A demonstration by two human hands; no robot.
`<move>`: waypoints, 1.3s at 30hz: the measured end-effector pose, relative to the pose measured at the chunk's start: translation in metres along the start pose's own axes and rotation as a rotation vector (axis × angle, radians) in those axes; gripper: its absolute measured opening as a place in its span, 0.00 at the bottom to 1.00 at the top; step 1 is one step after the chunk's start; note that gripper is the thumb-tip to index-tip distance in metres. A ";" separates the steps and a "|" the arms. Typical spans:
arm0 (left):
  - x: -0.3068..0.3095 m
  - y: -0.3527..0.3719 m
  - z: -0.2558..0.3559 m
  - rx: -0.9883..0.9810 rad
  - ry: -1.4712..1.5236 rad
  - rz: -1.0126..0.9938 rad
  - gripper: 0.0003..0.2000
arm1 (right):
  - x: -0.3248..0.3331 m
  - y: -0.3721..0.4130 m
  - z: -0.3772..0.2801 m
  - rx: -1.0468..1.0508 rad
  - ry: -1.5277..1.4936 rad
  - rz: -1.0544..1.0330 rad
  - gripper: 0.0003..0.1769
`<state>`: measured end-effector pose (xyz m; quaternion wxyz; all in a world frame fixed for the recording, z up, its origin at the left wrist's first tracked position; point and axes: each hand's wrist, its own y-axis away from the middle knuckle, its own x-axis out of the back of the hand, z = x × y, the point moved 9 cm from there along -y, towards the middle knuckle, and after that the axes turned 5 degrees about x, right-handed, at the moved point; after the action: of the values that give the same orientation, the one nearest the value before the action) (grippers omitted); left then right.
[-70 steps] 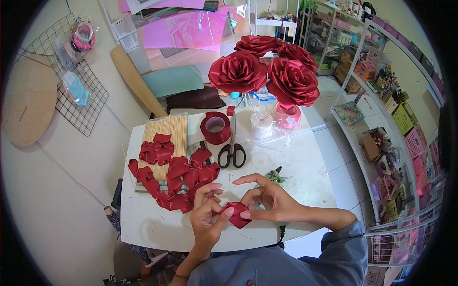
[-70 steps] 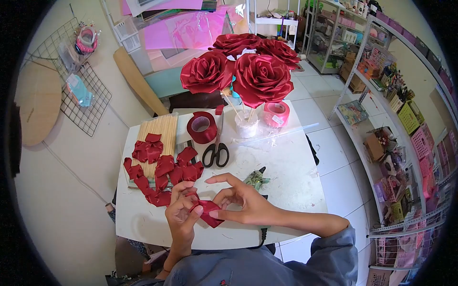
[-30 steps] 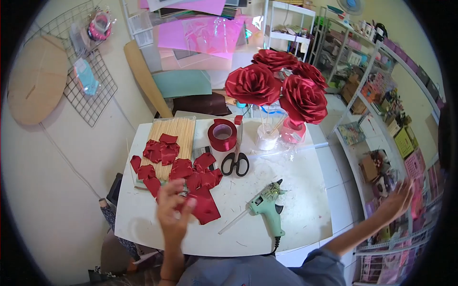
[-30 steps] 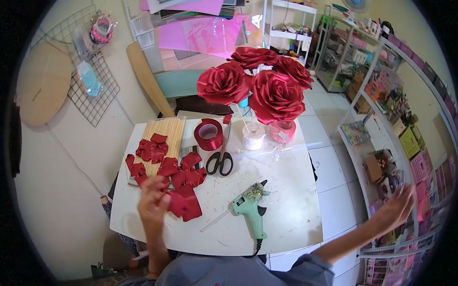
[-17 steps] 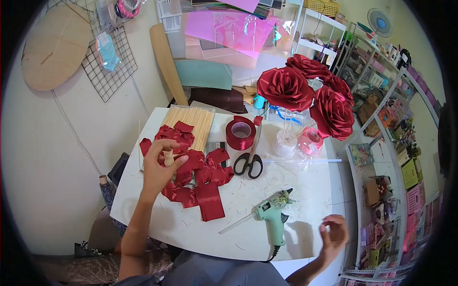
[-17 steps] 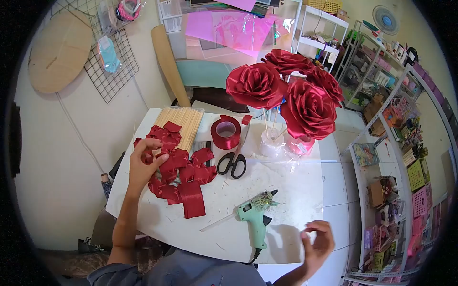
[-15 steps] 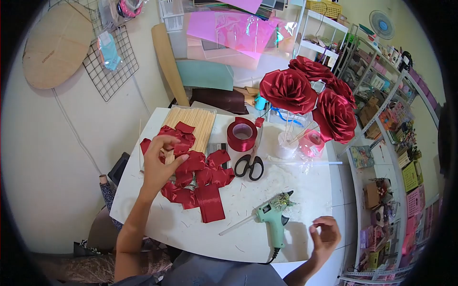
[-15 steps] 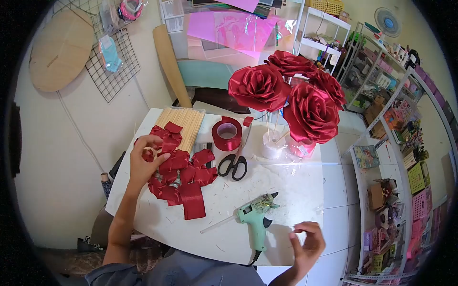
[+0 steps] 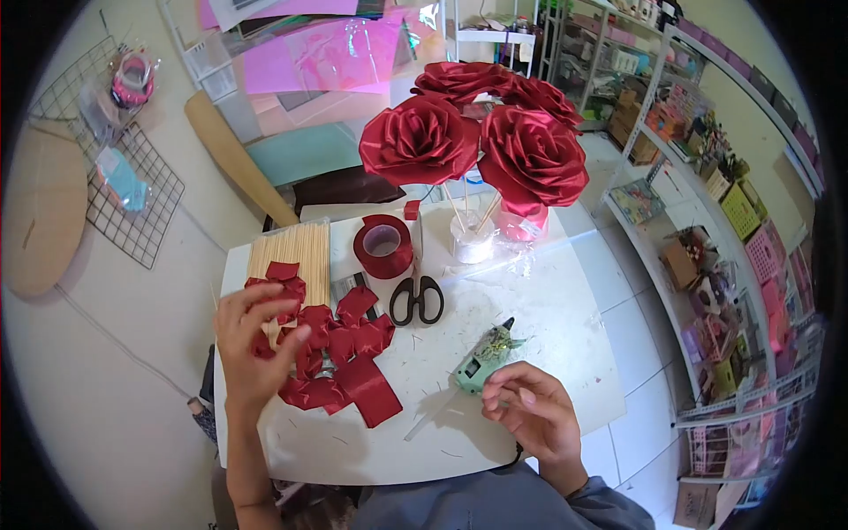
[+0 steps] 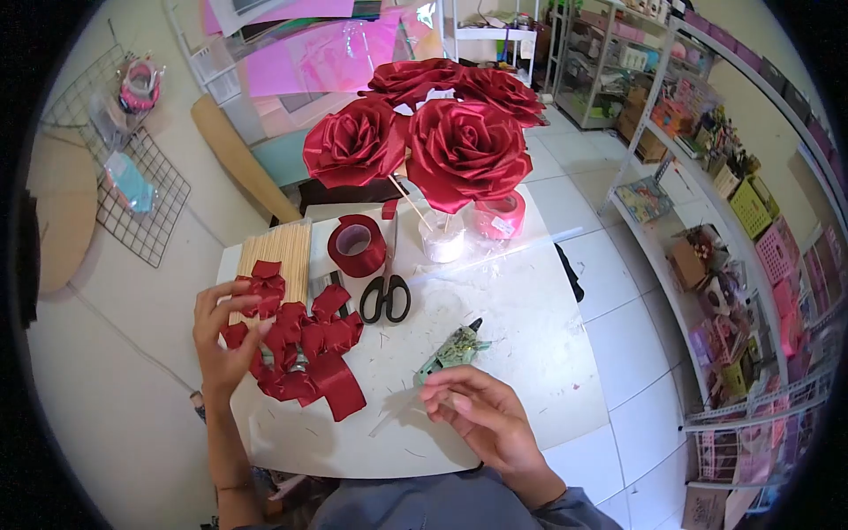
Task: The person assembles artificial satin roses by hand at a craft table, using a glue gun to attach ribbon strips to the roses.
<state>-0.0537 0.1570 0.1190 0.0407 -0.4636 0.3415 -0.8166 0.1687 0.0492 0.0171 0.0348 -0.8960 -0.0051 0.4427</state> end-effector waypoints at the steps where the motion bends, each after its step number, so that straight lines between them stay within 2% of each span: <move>1: 0.002 0.002 0.012 -0.021 0.108 -0.044 0.13 | -0.006 -0.001 0.007 -0.050 -0.020 -0.041 0.16; 2: 0.003 0.004 0.025 -0.040 0.214 -0.088 0.13 | -0.012 -0.001 0.014 -0.100 -0.040 -0.085 0.16; 4: -0.003 0.014 0.061 -0.202 0.188 -0.215 0.13 | -0.021 -0.002 0.018 -0.094 0.025 -0.095 0.16; 7: -0.016 0.029 0.096 -0.384 0.129 -0.292 0.14 | -0.033 -0.002 0.025 -0.094 0.159 -0.120 0.16; 12: -0.022 0.037 0.098 -0.398 0.250 -0.335 0.14 | -0.050 -0.004 0.025 -0.076 0.320 -0.183 0.16; 17: -0.016 0.046 0.097 -0.446 0.397 -0.194 0.09 | -0.062 -0.001 0.029 -0.050 0.401 -0.288 0.16; 21: -0.008 0.052 0.099 -0.422 0.411 -0.124 0.07 | -0.065 0.007 0.029 -0.058 0.419 -0.291 0.16; 24: 0.007 0.049 0.095 -0.393 0.469 -0.032 0.07 | -0.066 0.009 0.025 -0.039 0.411 -0.296 0.18; 26: 0.018 0.042 0.086 -0.238 0.515 0.044 0.03 | -0.062 0.009 0.013 0.078 0.517 -0.230 0.21; 27: 0.014 0.044 0.089 -0.231 0.530 -0.026 0.01 | -0.062 0.010 0.013 0.082 0.515 -0.224 0.21; 28: 0.014 0.047 0.094 -0.234 0.533 -0.031 0.01 | -0.062 0.011 0.006 0.173 0.638 -0.199 0.23; 29: 0.006 0.051 0.102 -0.245 0.568 -0.128 0.01 | -0.062 0.012 -0.001 0.263 0.762 -0.173 0.26; 31: -0.004 0.058 0.115 -0.262 0.612 -0.267 0.05 | -0.061 0.013 -0.003 0.322 0.784 -0.166 0.28; 33: -0.008 0.061 0.116 -0.268 0.628 -0.299 0.03 | -0.061 0.015 -0.006 0.382 0.804 -0.162 0.31; 39: -0.014 0.065 0.121 -0.318 0.636 -0.377 0.06 | -0.065 0.017 -0.009 0.483 0.946 -0.180 0.34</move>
<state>0.0330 0.0494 0.1107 -0.2900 -0.2426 0.3681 -0.8494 0.1364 0.0291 0.0731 0.2763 -0.9600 0.0364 -0.0256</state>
